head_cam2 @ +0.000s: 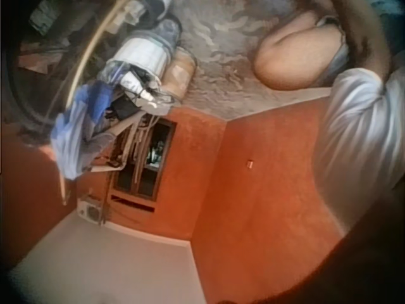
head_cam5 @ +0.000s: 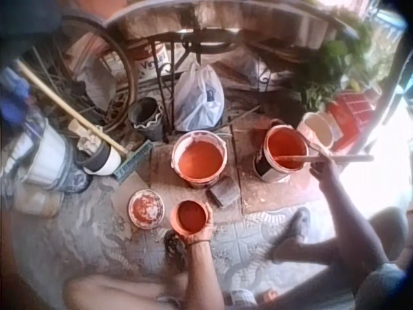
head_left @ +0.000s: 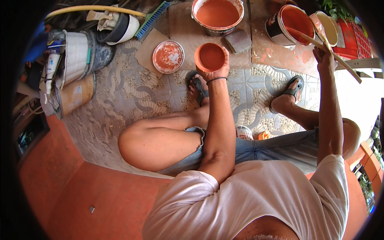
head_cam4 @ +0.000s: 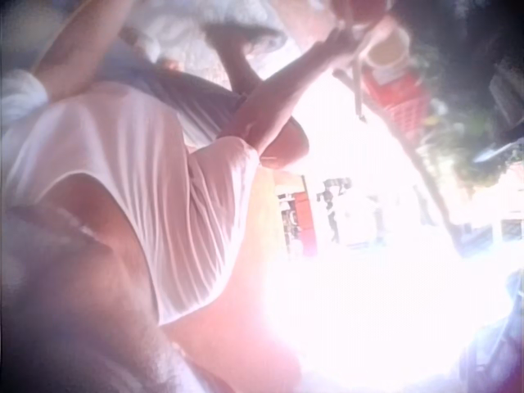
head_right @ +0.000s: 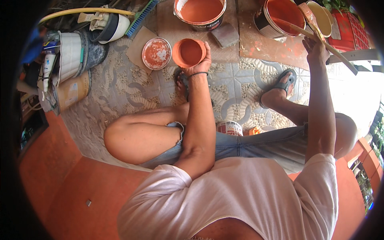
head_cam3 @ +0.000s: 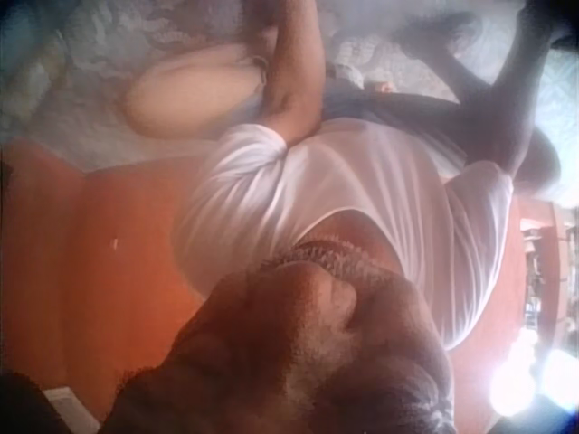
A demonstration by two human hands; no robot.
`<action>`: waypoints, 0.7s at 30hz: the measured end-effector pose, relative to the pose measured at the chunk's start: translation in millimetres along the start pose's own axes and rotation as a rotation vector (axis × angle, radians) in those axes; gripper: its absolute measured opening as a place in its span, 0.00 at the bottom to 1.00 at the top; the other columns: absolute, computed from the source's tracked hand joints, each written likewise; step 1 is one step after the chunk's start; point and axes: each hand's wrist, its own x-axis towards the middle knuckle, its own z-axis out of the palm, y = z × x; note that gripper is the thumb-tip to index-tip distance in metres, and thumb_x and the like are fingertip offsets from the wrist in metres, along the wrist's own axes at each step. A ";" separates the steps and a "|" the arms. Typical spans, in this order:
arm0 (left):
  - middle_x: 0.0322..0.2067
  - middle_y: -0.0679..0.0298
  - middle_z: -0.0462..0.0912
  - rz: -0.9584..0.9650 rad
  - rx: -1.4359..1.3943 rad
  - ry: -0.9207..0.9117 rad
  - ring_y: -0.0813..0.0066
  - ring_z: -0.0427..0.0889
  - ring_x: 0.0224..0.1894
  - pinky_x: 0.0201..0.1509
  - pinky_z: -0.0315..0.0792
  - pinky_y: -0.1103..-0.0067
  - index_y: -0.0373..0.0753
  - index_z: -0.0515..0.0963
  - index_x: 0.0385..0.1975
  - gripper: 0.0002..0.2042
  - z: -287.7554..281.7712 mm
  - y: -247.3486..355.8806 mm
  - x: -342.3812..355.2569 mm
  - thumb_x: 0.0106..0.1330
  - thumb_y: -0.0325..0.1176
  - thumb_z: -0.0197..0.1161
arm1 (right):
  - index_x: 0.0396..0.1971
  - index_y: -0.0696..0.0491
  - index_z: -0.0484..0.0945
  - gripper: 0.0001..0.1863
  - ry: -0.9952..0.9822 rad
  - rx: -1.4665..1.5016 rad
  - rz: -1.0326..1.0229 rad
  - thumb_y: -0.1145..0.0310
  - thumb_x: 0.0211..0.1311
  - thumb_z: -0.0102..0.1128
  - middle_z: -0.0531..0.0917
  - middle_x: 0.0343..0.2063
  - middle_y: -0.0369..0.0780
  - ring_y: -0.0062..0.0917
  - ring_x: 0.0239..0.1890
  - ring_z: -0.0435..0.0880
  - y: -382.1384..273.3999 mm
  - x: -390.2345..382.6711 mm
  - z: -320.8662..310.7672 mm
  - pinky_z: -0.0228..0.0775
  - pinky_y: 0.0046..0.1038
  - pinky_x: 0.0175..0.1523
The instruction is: The person sits on a tiled floor and uses a wooden stick to stir reddish-orange paint in a bucket, then transfers some into a smaller container. The person continues stirring the smaller container and places the stick on the bucket lid.
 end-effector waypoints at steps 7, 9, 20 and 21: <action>0.49 0.59 0.90 0.088 0.055 -0.341 0.56 0.87 0.56 0.66 0.80 0.48 0.40 0.85 0.46 0.17 -4.4 5.6 14.0 0.72 0.47 0.68 | 0.60 0.60 0.84 0.20 -0.067 -0.021 0.017 0.66 0.75 0.73 0.90 0.49 0.50 0.39 0.49 0.94 4.1 4.6 -4.1 0.92 0.42 0.57; 0.45 0.61 0.88 0.078 0.040 -0.595 0.58 0.87 0.53 0.66 0.80 0.50 0.41 0.83 0.42 0.14 -9.7 14.3 20.8 0.73 0.46 0.67 | 0.60 0.60 0.84 0.20 -0.072 -0.024 0.025 0.64 0.76 0.72 0.90 0.49 0.50 0.39 0.51 0.94 5.6 3.4 -1.1 0.92 0.41 0.58; 0.43 0.62 0.87 0.332 0.382 -0.342 0.60 0.88 0.47 0.62 0.83 0.56 0.38 0.82 0.43 0.14 55.6 14.1 -29.8 0.73 0.45 0.67 | 0.62 0.58 0.83 0.23 -0.064 -0.045 0.008 0.61 0.76 0.74 0.90 0.50 0.48 0.40 0.55 0.93 8.9 5.9 -3.2 0.91 0.41 0.60; 0.45 0.61 0.88 0.329 0.388 -0.363 0.60 0.88 0.48 0.61 0.84 0.56 0.39 0.83 0.46 0.15 54.7 17.5 -29.4 0.72 0.44 0.68 | 0.62 0.58 0.83 0.23 -0.071 -0.045 0.008 0.61 0.76 0.73 0.90 0.50 0.48 0.40 0.55 0.93 9.4 6.0 -2.5 0.91 0.41 0.60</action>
